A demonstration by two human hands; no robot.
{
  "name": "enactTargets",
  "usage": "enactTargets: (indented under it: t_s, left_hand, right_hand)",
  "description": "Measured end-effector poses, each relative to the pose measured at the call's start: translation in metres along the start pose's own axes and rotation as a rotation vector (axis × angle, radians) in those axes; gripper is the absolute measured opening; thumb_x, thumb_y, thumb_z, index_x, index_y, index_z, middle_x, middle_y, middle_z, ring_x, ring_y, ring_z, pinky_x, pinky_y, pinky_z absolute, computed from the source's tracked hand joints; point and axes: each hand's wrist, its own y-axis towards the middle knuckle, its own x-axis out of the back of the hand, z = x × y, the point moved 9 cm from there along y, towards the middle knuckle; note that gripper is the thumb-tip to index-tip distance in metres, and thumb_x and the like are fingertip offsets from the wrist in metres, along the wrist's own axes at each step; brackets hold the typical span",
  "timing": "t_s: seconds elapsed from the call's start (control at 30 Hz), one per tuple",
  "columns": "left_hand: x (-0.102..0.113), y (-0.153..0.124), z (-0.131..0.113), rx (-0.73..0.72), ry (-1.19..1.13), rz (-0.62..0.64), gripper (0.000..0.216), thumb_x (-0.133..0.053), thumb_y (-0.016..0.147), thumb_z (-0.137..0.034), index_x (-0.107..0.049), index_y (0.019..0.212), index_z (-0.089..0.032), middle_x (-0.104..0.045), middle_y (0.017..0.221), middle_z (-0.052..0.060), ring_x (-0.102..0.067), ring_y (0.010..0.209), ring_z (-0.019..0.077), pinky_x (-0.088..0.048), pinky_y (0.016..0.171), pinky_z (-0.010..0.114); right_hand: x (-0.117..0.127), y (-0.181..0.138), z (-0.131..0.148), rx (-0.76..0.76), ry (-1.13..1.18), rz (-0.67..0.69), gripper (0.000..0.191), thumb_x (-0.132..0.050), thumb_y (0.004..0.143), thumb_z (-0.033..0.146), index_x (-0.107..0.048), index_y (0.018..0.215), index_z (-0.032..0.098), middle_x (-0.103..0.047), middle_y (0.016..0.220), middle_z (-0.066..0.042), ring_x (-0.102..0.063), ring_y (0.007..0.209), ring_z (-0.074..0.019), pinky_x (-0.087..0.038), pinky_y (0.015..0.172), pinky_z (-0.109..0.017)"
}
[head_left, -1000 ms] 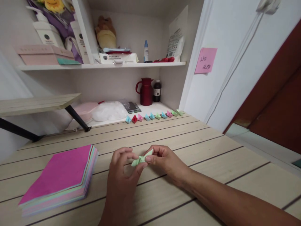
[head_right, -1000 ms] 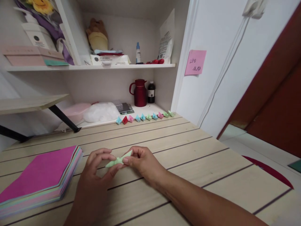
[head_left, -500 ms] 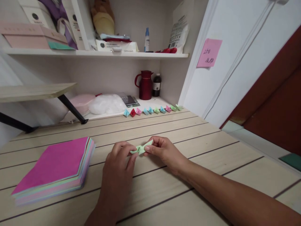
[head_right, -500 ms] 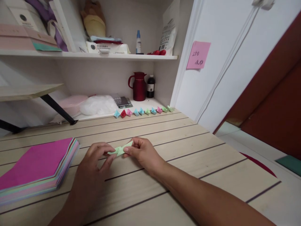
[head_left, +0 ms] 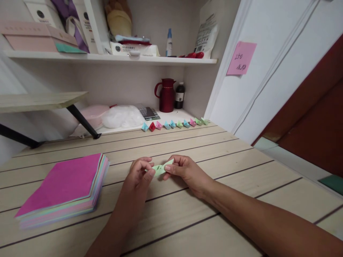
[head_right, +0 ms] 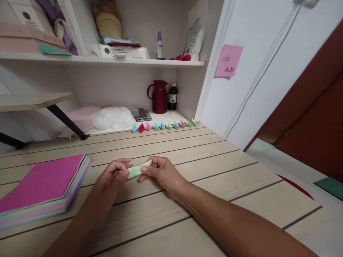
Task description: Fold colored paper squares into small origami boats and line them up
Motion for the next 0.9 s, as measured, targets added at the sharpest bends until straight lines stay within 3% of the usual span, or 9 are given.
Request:
enactTargets:
  t_s: [0.2, 0.27, 0.37, 0.4, 0.47, 0.53, 0.6, 0.73, 0.9]
  left_hand:
    - [-0.001, 0.004, 0.022, 0.058, -0.191, -0.093, 0.025, -0.065, 0.076, -0.042, -0.055, 0.074, -0.02, -0.058, 0.118, 0.008, -0.061, 0.106, 0.0242, -0.043, 0.095, 0.04]
    - [0.001, 0.003, 0.023, 0.062, -0.165, -0.143, 0.031, -0.07, 0.07, -0.043, -0.058, 0.089, -0.02, -0.058, 0.12, 0.009, -0.061, 0.104, 0.0237, -0.045, 0.092, 0.039]
    - [0.005, -0.001, 0.016, 0.067, -0.043, -0.212, 0.079, -0.08, 0.059, -0.039, -0.046, 0.128, -0.023, -0.057, 0.12, 0.009, -0.063, 0.097, 0.0219, -0.049, 0.084, 0.037]
    - [0.004, -0.002, 0.012, 0.071, 0.013, -0.199, 0.086, -0.081, 0.058, -0.038, -0.043, 0.133, -0.024, -0.06, 0.117, 0.008, -0.063, 0.094, 0.0211, -0.049, 0.083, 0.036]
    - [0.001, -0.004, 0.003, 0.075, 0.138, -0.133, 0.069, -0.078, 0.063, -0.038, -0.054, 0.126, -0.023, -0.066, 0.104, 0.004, -0.064, 0.09, 0.0202, -0.049, 0.082, 0.034]
    - [-0.001, -0.004, -0.006, 0.043, 0.259, -0.083, 0.036, -0.074, 0.069, -0.037, -0.067, 0.102, -0.024, -0.069, 0.091, 0.002, -0.065, 0.087, 0.0199, -0.048, 0.082, 0.032]
    - [0.001, -0.005, -0.015, -0.018, 0.34, -0.088, 0.015, -0.07, 0.072, -0.034, -0.069, 0.084, -0.024, -0.07, 0.085, 0.0, -0.064, 0.084, 0.0195, -0.048, 0.079, 0.031]
    - [0.003, -0.006, -0.024, -0.1, 0.371, -0.127, 0.006, -0.067, 0.074, -0.03, -0.068, 0.077, -0.024, -0.07, 0.079, -0.001, -0.064, 0.078, 0.0183, -0.048, 0.074, 0.029]
    - [0.004, -0.007, -0.023, -0.037, 0.359, -0.111, 0.011, -0.066, 0.076, -0.034, -0.07, 0.077, -0.024, -0.071, 0.078, -0.001, -0.064, 0.076, 0.0182, -0.047, 0.073, 0.029]
  right_hand:
    - [0.0, 0.002, -0.002, 0.019, 0.017, 0.035, 0.027, -0.081, 0.071, 0.035, -0.063, 0.076, 0.015, -0.07, 0.062, -0.001, -0.065, 0.062, -0.0144, -0.042, 0.071, -0.028]
    - [-0.001, 0.002, -0.001, 0.033, 0.017, 0.037, 0.027, -0.08, 0.072, 0.035, -0.062, 0.076, 0.016, -0.07, 0.061, -0.002, -0.065, 0.061, -0.0143, -0.043, 0.071, -0.028]
    - [-0.005, 0.002, 0.002, 0.063, 0.02, 0.051, 0.026, -0.08, 0.072, 0.034, -0.061, 0.075, 0.016, -0.071, 0.064, -0.001, -0.063, 0.061, -0.0129, -0.044, 0.067, -0.026]
    - [-0.006, 0.001, 0.003, 0.076, 0.018, 0.058, 0.026, -0.08, 0.072, 0.034, -0.061, 0.075, 0.016, -0.07, 0.065, -0.001, -0.062, 0.06, -0.0122, -0.044, 0.065, -0.025]
    - [-0.009, 0.0, 0.006, 0.107, 0.001, 0.071, 0.025, -0.08, 0.073, 0.033, -0.061, 0.074, 0.016, -0.07, 0.066, 0.0, -0.062, 0.062, -0.0115, -0.044, 0.065, -0.024]
    - [-0.013, -0.002, 0.01, 0.145, -0.028, 0.093, 0.024, -0.078, 0.074, 0.034, -0.062, 0.075, 0.016, -0.07, 0.067, -0.001, -0.062, 0.065, -0.0126, -0.047, 0.068, -0.026]
    - [-0.016, -0.004, 0.013, 0.179, -0.051, 0.117, 0.023, -0.076, 0.076, 0.035, -0.062, 0.077, 0.017, -0.07, 0.069, -0.002, -0.063, 0.07, -0.0144, -0.049, 0.072, -0.029]
    - [-0.016, -0.006, 0.014, 0.197, -0.075, 0.118, 0.022, -0.075, 0.078, 0.035, -0.062, 0.076, 0.018, -0.07, 0.072, -0.002, -0.064, 0.076, -0.0163, -0.049, 0.074, -0.031]
    - [-0.016, -0.004, 0.012, 0.18, -0.041, 0.108, 0.022, -0.075, 0.078, 0.035, -0.062, 0.076, 0.018, -0.071, 0.074, -0.003, -0.065, 0.077, -0.0165, -0.049, 0.076, -0.032]
